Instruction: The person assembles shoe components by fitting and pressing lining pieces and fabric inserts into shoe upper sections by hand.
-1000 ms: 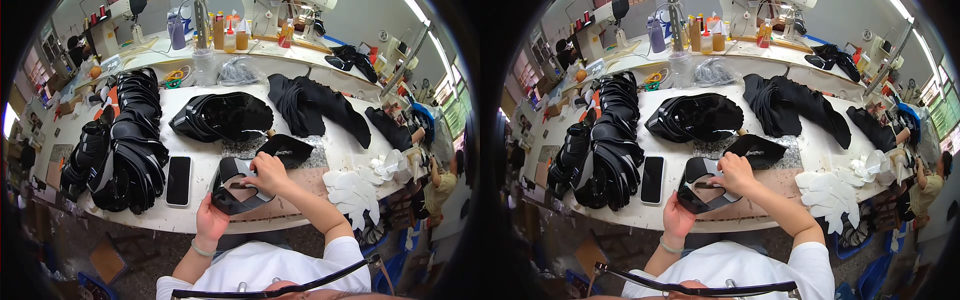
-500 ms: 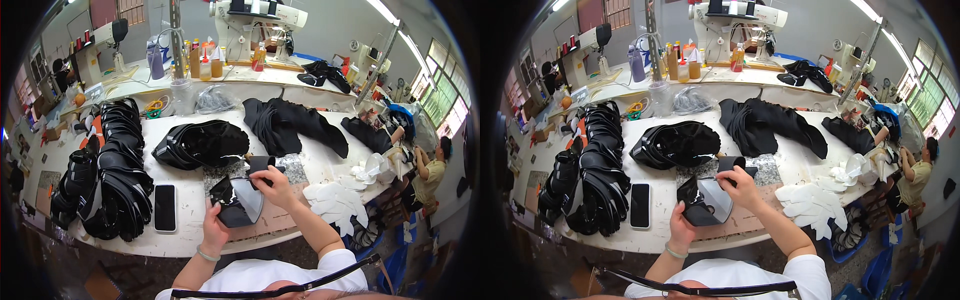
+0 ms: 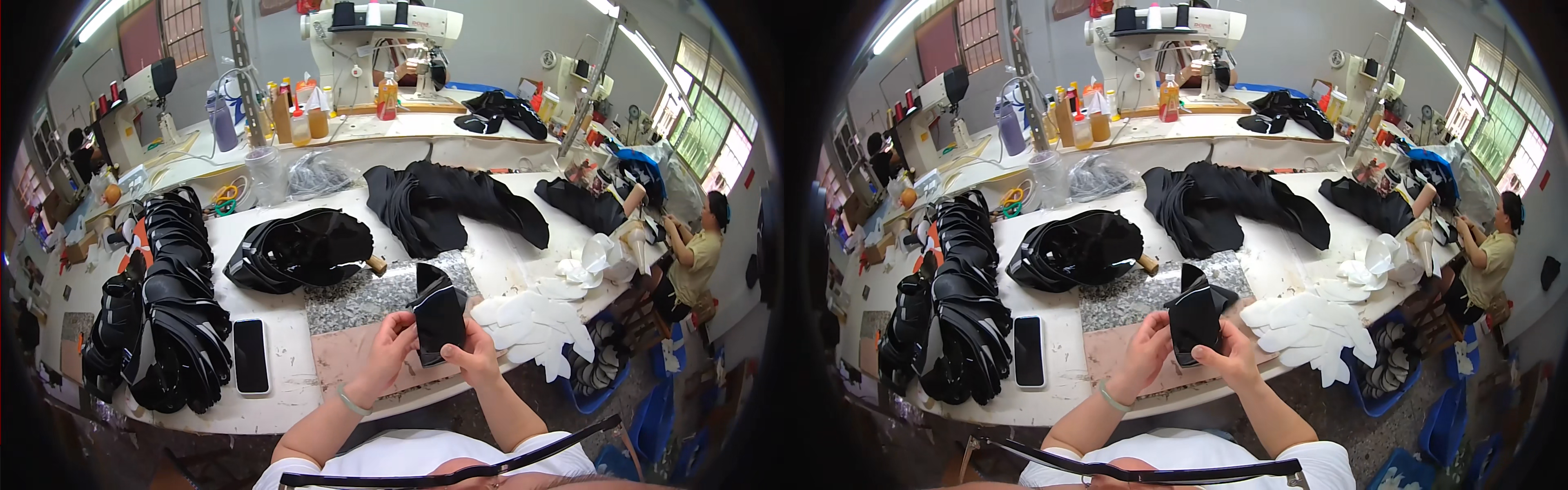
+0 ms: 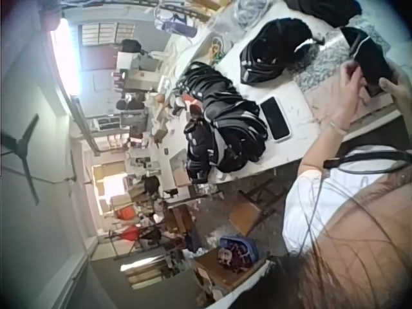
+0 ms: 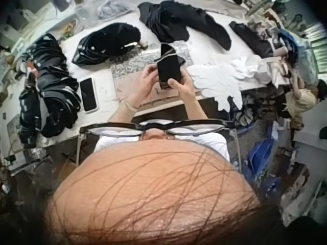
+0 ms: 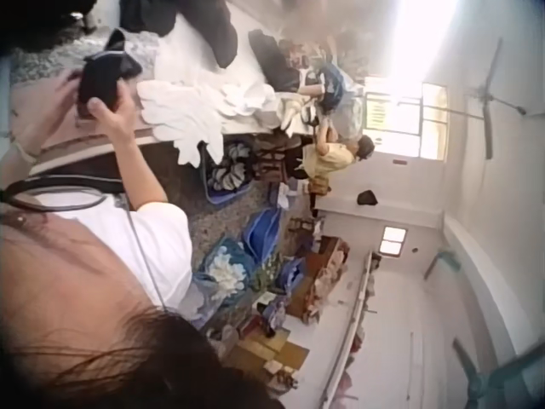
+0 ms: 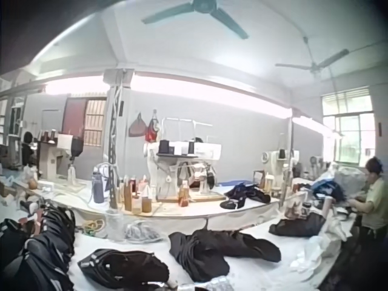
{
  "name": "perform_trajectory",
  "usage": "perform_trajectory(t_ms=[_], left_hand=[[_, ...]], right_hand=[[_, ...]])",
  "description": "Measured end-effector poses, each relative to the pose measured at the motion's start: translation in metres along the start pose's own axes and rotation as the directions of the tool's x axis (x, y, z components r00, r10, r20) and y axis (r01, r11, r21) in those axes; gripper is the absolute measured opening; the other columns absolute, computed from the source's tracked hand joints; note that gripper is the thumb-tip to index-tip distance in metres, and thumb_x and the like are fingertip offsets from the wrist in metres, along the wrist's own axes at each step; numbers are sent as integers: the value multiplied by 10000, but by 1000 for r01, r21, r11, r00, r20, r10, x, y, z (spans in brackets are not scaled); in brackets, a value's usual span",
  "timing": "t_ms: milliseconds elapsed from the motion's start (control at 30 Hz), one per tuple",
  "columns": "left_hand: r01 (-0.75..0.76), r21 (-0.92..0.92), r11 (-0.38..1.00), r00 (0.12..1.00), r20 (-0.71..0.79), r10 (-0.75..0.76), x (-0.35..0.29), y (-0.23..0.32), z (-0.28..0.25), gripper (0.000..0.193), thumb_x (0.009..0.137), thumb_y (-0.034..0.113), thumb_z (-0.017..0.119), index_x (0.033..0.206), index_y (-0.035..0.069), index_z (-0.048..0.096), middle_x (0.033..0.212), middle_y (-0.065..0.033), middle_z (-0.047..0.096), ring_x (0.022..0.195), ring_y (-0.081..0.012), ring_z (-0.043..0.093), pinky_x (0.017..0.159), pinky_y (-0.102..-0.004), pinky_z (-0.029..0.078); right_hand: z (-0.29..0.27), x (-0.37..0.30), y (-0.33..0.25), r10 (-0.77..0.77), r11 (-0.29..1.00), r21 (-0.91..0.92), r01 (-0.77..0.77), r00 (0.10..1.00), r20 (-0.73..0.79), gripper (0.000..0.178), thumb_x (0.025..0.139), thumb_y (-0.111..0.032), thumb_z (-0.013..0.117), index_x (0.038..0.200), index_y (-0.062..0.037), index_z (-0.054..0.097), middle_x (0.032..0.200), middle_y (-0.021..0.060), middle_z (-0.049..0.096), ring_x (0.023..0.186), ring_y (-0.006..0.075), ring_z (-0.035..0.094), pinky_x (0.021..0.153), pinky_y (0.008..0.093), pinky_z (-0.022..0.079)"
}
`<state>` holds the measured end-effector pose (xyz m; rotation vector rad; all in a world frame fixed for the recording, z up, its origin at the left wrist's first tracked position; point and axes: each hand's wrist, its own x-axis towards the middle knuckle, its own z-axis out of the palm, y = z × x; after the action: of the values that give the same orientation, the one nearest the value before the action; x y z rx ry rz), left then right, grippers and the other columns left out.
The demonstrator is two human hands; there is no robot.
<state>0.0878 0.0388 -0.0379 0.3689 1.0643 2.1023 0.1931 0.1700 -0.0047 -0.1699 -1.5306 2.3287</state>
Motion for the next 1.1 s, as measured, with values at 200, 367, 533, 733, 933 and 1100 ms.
perform_trajectory(t_ms=[200, 367, 533, 733, 933, 1100], left_hand=[[97, 268, 959, 986, 107, -129, 20, -3, -4, 139, 931, 115, 555, 1043, 33, 559, 921, -40, 596, 809, -114, 582, 714, -254, 491], [143, 173, 974, 965, 194, -176, 22, 7, 4, 111, 927, 89, 536, 1021, 40, 566, 903, -31, 596, 829, -110, 588, 722, -259, 501], [160, -79, 984, 955, 263, -134, 15, 21, 18, 144, 938, 78, 504, 1054, 26, 572, 951, -45, 612, 846, -122, 604, 749, -275, 511], [-36, -107, 994, 982, 180, 55, 0, 28, -1, 227, 955, 80, 490, 1093, -60, 604, 1033, -98, 654, 916, -136, 635, 796, -280, 519], [-40, 123, 992, 983, -173, 61, -9, 52, 7, 221, 966, 152, 510, 1008, -27, 631, 941, -42, 650, 874, -121, 634, 789, -263, 533], [133, 99, 986, 987, -108, -122, 4, 47, 14, 266, 980, 249, 504, 1002, 10, 618, 938, -42, 659, 868, -105, 622, 834, -317, 518]], right_hand=[[-19, -7, -7, 2, 999, 51, -3, 1000, 8, 436, 774, -48, 751, 1144, 20, 530, 1026, 29, 580, 924, 90, 557, 808, 232, 460], [-26, -7, -11, 1, 998, 62, -2, 1000, 10, 412, 778, -44, 744, 1130, 28, 543, 1037, 32, 580, 922, 91, 557, 806, 232, 461], [-14, 5, -20, -16, 996, 88, 15, 1000, 14, 368, 787, -39, 733, 1101, 31, 555, 1028, 28, 574, 912, 91, 552, 807, 228, 462], [9, 34, -14, -2, 992, 127, -15, 991, 131, 314, 784, -40, 735, 1044, 31, 574, 1091, 39, 530, 976, 111, 529, 837, 243, 446], [2, 52, -21, -35, 973, -213, 90, 968, 250, 242, 735, -8, 747, 950, 14, 638, 1162, 57, 449, 1033, 147, 496, 902, 285, 411], [-13, 25, -23, 24, 999, -23, -24, 1000, 3, 349, 724, 11, 760, 1042, 34, 618, 970, 49, 603, 857, 117, 584, 721, 234, 506]])
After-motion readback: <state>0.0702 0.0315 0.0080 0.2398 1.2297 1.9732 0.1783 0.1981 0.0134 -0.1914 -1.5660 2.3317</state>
